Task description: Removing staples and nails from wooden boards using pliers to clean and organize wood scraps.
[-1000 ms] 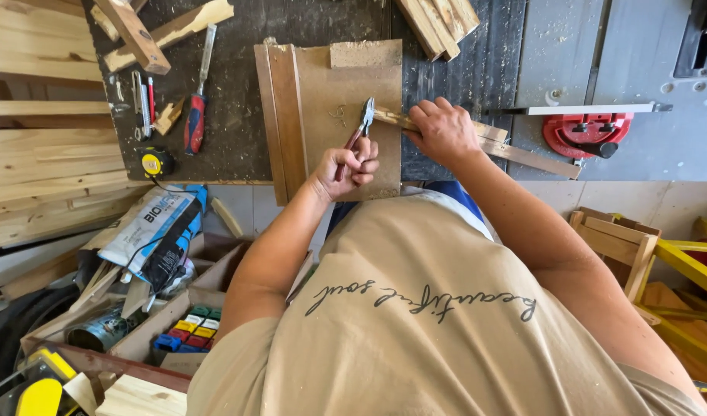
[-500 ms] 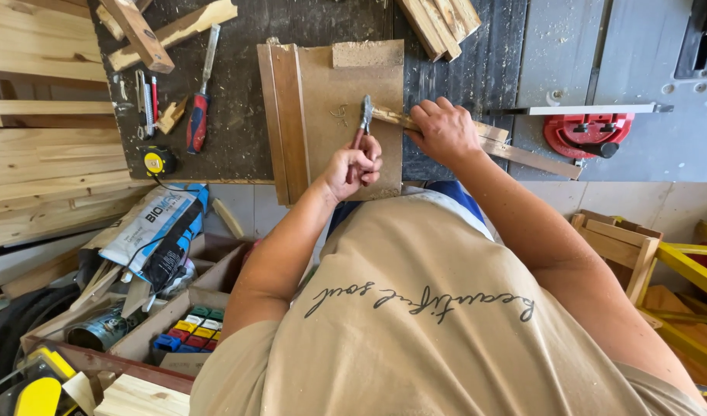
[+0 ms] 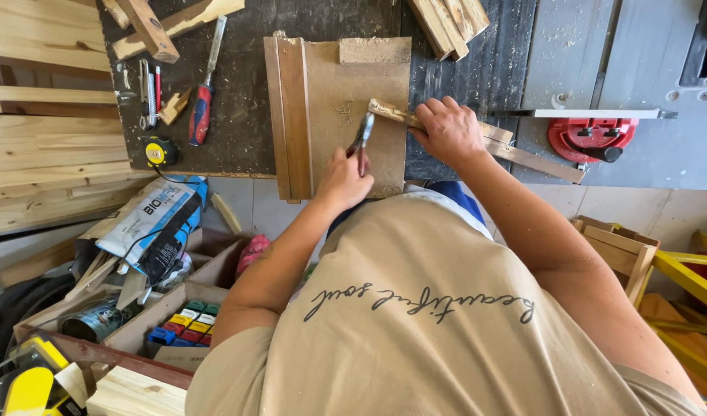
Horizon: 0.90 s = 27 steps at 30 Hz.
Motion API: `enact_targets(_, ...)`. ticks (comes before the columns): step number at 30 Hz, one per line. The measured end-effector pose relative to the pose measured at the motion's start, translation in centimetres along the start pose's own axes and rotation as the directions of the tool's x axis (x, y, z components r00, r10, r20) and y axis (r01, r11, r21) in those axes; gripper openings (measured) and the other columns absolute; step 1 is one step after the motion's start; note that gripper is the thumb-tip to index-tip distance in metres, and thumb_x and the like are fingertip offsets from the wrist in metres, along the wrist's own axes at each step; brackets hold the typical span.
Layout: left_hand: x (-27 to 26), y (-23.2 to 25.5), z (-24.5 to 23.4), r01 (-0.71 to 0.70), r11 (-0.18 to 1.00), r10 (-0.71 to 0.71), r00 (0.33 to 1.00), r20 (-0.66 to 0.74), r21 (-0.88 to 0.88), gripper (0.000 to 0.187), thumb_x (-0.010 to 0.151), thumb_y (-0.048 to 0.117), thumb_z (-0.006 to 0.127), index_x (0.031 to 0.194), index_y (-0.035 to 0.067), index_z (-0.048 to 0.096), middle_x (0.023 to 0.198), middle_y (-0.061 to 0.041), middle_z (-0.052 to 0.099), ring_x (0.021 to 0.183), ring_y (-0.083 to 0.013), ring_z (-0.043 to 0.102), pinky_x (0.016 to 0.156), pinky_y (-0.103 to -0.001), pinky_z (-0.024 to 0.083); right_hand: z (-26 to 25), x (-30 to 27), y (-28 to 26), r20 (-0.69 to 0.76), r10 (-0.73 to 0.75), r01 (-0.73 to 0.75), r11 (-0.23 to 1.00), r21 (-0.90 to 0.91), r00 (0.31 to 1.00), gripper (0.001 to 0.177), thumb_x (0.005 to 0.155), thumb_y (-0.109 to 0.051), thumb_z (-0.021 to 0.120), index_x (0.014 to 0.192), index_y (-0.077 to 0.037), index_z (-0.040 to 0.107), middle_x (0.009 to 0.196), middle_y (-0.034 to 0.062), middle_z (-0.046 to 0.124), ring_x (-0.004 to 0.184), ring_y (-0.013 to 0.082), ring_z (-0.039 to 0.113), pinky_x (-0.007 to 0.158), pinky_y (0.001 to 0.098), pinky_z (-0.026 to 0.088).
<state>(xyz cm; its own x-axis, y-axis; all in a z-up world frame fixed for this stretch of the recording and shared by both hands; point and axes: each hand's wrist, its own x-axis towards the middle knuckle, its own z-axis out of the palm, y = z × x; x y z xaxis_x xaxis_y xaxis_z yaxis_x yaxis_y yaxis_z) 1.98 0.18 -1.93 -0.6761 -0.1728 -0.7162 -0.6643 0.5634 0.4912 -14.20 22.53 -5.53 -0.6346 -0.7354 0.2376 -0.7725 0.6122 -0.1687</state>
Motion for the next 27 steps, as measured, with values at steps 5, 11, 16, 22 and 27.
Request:
enact_targets(5, -2.7, 7.4, -1.9, -0.079, 0.844, 0.194, 0.967, -0.165, 0.530, 0.037, 0.079, 0.028, 0.069, 0.112, 0.011, 0.069, 0.116, -0.011, 0.046, 0.112, -0.0391, 0.054, 0.085, -0.060, 0.053, 0.0, -0.1, 0.0, 0.008, 0.006, -0.006, 1.000, -0.011, 1.000, 0.032, 0.084, -0.048, 0.079, 0.097, -0.025, 0.062, 0.084, -0.0068, 0.054, 0.086, 0.0168, 0.063, 0.062, 0.0335, 0.058)
enact_targets(11, -0.4, 8.6, -1.0, -0.066, 0.784, 0.192, 0.971, -0.140, 0.617, 0.039, 0.078, 0.016, 0.067, 0.112, -0.002, 0.071, 0.116, -0.014, 0.043, 0.109, -0.0391, 0.051, 0.077, -0.059, 0.056, -0.1, -0.3, 0.0, 0.019, 0.003, -0.003, 1.000, -0.006, 1.000, 0.033, 0.083, -0.048, 0.080, 0.098, -0.024, 0.062, 0.085, -0.0063, 0.055, 0.087, 0.0174, 0.064, 0.063, 0.0339, 0.058)
enact_targets(16, 2.9, 6.0, -1.3, -0.162, 0.913, 0.205, 0.976, -0.077, 0.375, 0.028, 0.064, 0.019, 0.069, 0.085, 0.001, 0.077, 0.095, -0.015, 0.063, 0.085, -0.0428, 0.074, 0.069, -0.056, 0.061, 0.3, 0.2, 0.3, -0.003, 0.001, -0.001, 1.000, 0.010, 1.000, 0.035, 0.081, -0.049, 0.080, 0.097, -0.025, 0.061, 0.086, -0.0058, 0.055, 0.087, 0.0177, 0.063, 0.062, 0.0345, 0.058)
enact_targets(22, 3.8, 3.3, 2.2, -0.078, 0.502, 0.358, 0.925, 0.126, -0.861, 0.013, 0.059, 0.008, 0.065, 0.067, 0.003, 0.055, 0.059, -0.003, 0.036, 0.043, -0.0115, 0.036, 0.040, -0.025, 0.031, -0.2, -0.3, 0.7, -0.019, 0.076, -0.075, 0.996, 0.045, 0.997, 0.037, 0.076, -0.047, 0.084, 0.094, -0.025, 0.061, 0.085, -0.0045, 0.058, 0.086, 0.0199, 0.065, 0.062, 0.0363, 0.059)
enact_targets(27, 2.9, 4.1, 0.0, -0.182, 0.800, 0.294, 0.949, 0.110, -0.571, 0.015, 0.067, 0.006, 0.068, 0.081, 0.003, 0.068, 0.058, -0.004, 0.046, 0.043, -0.0126, 0.050, 0.039, -0.025, 0.034, 0.0, -0.1, 0.4, 0.023, 0.064, -0.066, 0.992, 0.103, 0.998, 0.036, 0.080, -0.045, 0.081, 0.098, -0.022, 0.061, 0.088, -0.0033, 0.059, 0.087, 0.0220, 0.063, 0.062, 0.0381, 0.058)
